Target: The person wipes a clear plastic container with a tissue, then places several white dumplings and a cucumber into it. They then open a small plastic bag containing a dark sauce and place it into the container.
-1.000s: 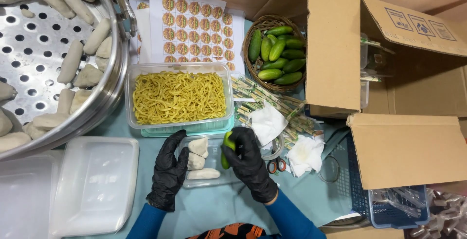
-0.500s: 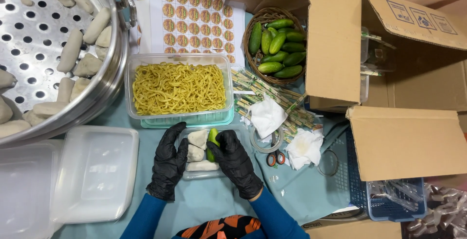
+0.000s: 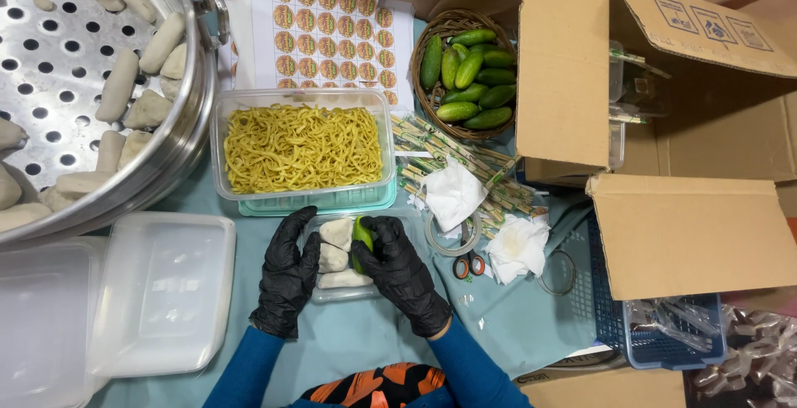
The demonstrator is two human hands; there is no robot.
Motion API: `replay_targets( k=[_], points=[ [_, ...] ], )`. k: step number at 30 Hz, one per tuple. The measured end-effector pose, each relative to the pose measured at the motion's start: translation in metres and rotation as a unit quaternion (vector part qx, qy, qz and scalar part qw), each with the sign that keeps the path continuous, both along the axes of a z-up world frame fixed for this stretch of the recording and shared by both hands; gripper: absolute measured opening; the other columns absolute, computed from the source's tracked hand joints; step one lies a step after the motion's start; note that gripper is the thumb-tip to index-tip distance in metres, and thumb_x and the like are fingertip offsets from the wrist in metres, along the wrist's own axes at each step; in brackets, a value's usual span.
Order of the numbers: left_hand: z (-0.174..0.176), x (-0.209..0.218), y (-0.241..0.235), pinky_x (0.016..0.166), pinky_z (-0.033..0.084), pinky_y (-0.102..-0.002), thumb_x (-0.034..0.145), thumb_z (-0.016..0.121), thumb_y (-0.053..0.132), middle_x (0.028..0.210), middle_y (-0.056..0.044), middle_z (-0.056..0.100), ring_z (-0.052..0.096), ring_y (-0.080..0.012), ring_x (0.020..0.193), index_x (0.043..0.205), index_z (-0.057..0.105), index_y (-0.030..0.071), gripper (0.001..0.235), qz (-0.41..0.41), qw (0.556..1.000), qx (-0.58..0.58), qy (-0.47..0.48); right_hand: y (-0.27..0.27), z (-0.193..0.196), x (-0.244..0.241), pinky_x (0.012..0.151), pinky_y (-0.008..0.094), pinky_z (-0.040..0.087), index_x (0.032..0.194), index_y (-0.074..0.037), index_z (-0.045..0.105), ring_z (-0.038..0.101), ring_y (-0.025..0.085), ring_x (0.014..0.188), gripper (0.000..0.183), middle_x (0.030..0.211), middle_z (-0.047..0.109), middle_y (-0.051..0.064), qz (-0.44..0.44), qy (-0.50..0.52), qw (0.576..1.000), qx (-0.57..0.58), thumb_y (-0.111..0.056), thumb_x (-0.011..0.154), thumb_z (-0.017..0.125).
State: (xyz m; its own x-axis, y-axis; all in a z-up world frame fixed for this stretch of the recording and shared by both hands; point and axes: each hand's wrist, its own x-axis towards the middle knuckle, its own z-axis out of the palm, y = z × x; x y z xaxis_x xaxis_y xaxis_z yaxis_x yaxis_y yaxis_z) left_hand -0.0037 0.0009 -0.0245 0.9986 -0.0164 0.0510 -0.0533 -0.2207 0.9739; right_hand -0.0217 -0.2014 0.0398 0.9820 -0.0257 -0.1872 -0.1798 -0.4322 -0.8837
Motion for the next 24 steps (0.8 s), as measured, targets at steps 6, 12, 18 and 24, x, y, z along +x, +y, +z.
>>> replay_targets(
  k=[6, 12, 18, 24],
  points=[
    [0.009, 0.001, 0.0, 0.116, 0.042, -0.047, 0.101, 0.06, 0.015, 0.135, -0.02, 0.065, 0.056, -0.039, 0.133, 0.138, 0.064, 0.005, 0.039, -0.001, 1.0, 0.005, 0.002, -0.007, -0.001, 0.009, 0.076, 0.036, 0.059, 0.124, -0.009, 0.071, 0.071, 0.025, 0.088, 0.034, 0.1, 0.068, 0.01, 0.023, -0.068, 0.997, -0.029, -0.021, 0.093, 0.081],
    [0.011, 0.0, 0.0, 0.115, 0.042, -0.048, 0.102, 0.059, 0.015, 0.136, -0.02, 0.065, 0.057, -0.0388, 0.132, 0.139, 0.063, 0.005, 0.039, -0.004, 1.0, 0.017, -0.005, -0.017, 0.049, 0.073, 0.085, 0.034, 0.059, 0.117, -0.017, 0.076, 0.072, 0.019, 0.089, 0.028, 0.1, 0.072, 0.004, 0.023, -0.186, 0.977, -0.098, -0.025, 0.091, 0.083],
    [0.007, -0.002, 0.0, 0.115, 0.042, -0.049, 0.102, 0.059, 0.015, 0.136, -0.02, 0.064, 0.055, -0.0394, 0.133, 0.139, 0.063, 0.006, 0.038, 0.005, 1.0, 0.015, -0.014, 0.001, 0.029, 0.143, 0.102, 0.044, 0.054, 0.131, -0.029, 0.069, 0.063, 0.033, 0.123, 0.033, 0.128, 0.067, 0.006, 0.108, -0.242, 0.941, -0.209, -0.026, 0.099, 0.072],
    [0.001, -0.002, 0.0, 0.115, 0.041, -0.049, 0.102, 0.06, 0.017, 0.136, -0.017, 0.064, 0.055, -0.0382, 0.134, 0.139, 0.063, 0.008, 0.038, 0.008, 1.0, 0.019, -0.008, 0.039, 0.031, 0.154, 0.11, 0.051, 0.043, 0.151, -0.027, 0.052, 0.045, 0.038, 0.14, 0.054, 0.155, 0.046, 0.016, 0.139, -0.111, 0.975, -0.133, -0.018, 0.1, 0.067]
  ],
)
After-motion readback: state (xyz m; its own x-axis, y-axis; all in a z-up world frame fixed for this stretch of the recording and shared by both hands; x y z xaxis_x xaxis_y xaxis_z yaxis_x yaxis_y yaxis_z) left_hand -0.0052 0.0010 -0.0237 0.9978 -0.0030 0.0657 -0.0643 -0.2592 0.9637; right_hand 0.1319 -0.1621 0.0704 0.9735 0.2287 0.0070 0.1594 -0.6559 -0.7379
